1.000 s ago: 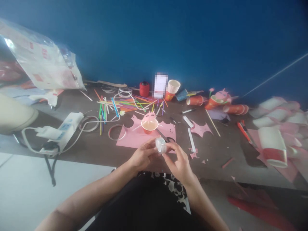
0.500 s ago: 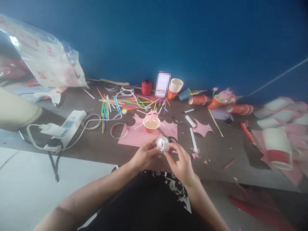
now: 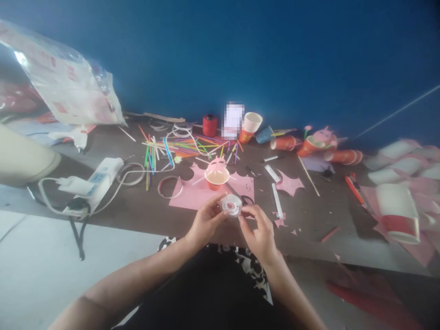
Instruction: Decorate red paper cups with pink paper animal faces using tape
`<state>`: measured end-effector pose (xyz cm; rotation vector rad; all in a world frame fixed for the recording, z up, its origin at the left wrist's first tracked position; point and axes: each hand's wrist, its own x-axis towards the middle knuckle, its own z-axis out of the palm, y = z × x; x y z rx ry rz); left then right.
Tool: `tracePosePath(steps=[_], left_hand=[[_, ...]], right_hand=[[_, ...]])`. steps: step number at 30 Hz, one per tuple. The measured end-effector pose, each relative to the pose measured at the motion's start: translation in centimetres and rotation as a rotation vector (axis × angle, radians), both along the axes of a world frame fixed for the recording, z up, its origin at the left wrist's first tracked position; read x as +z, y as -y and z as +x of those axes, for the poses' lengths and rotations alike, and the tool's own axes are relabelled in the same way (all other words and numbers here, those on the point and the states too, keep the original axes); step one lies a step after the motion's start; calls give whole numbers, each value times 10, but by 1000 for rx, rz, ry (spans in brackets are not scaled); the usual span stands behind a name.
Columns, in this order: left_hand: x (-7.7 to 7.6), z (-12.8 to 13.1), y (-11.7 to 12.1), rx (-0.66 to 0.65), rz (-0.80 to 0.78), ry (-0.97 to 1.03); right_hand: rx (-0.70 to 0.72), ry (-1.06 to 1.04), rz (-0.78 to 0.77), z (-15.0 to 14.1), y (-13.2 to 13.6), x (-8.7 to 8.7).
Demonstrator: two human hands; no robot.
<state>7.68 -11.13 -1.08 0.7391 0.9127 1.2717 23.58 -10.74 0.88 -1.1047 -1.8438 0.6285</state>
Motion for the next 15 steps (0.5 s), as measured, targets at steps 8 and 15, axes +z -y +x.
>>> tracePosePath(steps=[8,15], left_hand=[[8,-5,3,10,262,-477],[5,-6,4,-108,330,-376]], right_hand=[[-37,-237,-230,-2,1,-3],[-98,-388,-428,-7,-3,-8]])
